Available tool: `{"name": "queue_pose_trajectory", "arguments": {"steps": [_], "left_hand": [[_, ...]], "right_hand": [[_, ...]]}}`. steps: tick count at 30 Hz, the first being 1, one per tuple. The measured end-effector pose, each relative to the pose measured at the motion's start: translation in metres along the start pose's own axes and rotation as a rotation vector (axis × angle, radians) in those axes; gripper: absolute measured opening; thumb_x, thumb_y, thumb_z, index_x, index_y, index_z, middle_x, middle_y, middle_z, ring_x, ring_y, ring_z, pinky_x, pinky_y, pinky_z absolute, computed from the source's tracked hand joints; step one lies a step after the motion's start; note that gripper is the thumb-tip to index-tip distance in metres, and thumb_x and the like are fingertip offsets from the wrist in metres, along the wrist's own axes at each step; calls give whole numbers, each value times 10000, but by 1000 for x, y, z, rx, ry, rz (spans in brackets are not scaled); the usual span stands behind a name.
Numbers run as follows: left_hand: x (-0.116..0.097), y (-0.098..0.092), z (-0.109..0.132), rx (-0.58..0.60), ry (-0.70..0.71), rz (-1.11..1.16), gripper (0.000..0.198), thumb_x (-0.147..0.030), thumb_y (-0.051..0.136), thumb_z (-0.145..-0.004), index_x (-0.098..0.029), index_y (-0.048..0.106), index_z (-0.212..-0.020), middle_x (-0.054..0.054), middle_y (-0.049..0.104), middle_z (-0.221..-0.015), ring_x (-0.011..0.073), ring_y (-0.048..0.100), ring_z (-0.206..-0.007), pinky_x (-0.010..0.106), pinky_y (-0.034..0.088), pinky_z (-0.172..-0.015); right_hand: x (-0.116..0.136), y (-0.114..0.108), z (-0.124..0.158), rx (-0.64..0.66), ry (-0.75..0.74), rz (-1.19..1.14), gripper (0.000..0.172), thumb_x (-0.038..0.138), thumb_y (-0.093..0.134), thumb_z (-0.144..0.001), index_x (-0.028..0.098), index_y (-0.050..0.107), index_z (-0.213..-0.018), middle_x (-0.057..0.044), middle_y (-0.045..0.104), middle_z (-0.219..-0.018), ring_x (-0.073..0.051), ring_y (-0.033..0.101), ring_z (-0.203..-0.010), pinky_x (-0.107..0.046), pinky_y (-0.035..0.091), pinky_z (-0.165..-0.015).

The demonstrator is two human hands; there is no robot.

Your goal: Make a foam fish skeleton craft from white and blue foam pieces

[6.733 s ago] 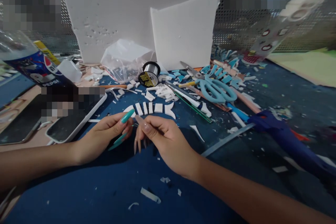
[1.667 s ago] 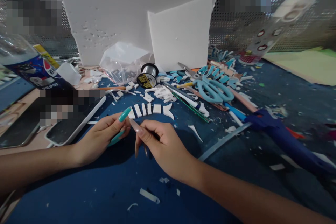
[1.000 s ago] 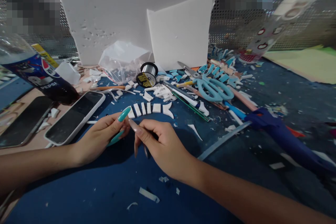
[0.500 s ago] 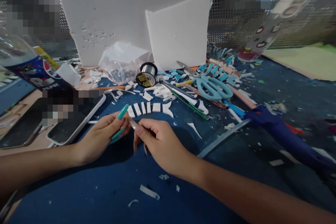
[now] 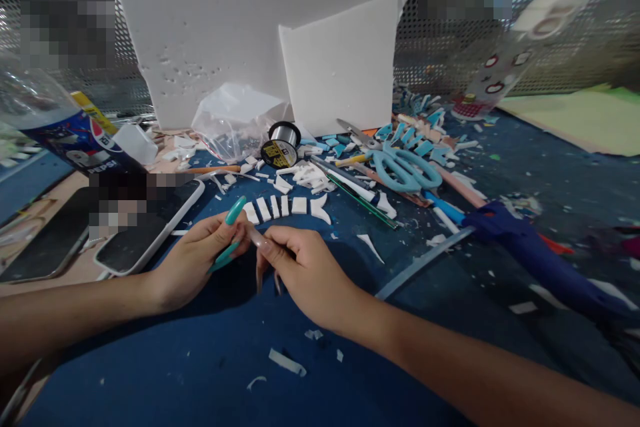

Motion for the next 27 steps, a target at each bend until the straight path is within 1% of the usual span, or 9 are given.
{"name": "queue_pose_trajectory", "arguments": {"steps": [6, 10, 17, 21, 27], "left_hand": [[-2, 2, 1, -24, -49, -15, 357, -396, 487, -844, -158, 446, -581, -46, 368, -541, 74, 288, -502, 218, 240, -496], [-7, 1, 0, -25, -92, -40, 369, -350, 450, -867, -151, 442, -557, -42, 367, -531, 72, 283, -497, 215, 237, -499], [-8, 3, -1, -47, -128, -25, 363, -347, 444, -872, -142, 464, -574, -40, 393, -541, 67, 308, -498, 202, 256, -506], [-8, 3, 0, -49, -120, -13, 358, -356, 464, -863, -146, 460, -573, -38, 398, -548, 71, 327, -514, 201, 279, -521], [-7, 2, 0, -41, -113, -25, 370, -382, 476, -855, -155, 445, -564, -41, 376, -542, 74, 293, -502, 215, 251, -504]], "right_hand": [[-1, 1, 1, -8, -11, -27, 404, 467, 412, -900, 173, 506, -638, 8, 521, -548, -91, 468, -473, -213, 369, -458], [0, 1, 1, -10, -17, -37, 405, 472, 420, -896, 174, 505, -634, 10, 521, -545, -87, 457, -461, -208, 361, -442], [1, 0, 1, -5, -20, -27, 411, 458, 421, -901, 169, 506, -621, 7, 540, -543, -78, 451, -452, -200, 361, -445], [1, 0, 2, 1, -24, -24, 424, 473, 413, -900, 167, 512, -624, 6, 545, -550, -75, 456, -451, -198, 366, -447], [0, -1, 2, -15, -15, 15, 425, 479, 398, -905, 170, 508, -635, 10, 529, -548, -78, 453, -456, -204, 368, -453]]}}
Point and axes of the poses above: each hand's wrist, its own z-axis away from the middle knuckle, its own y-axis out of the palm, x = y × z, the point moved 1 cm from there along -z, towards the middle knuckle
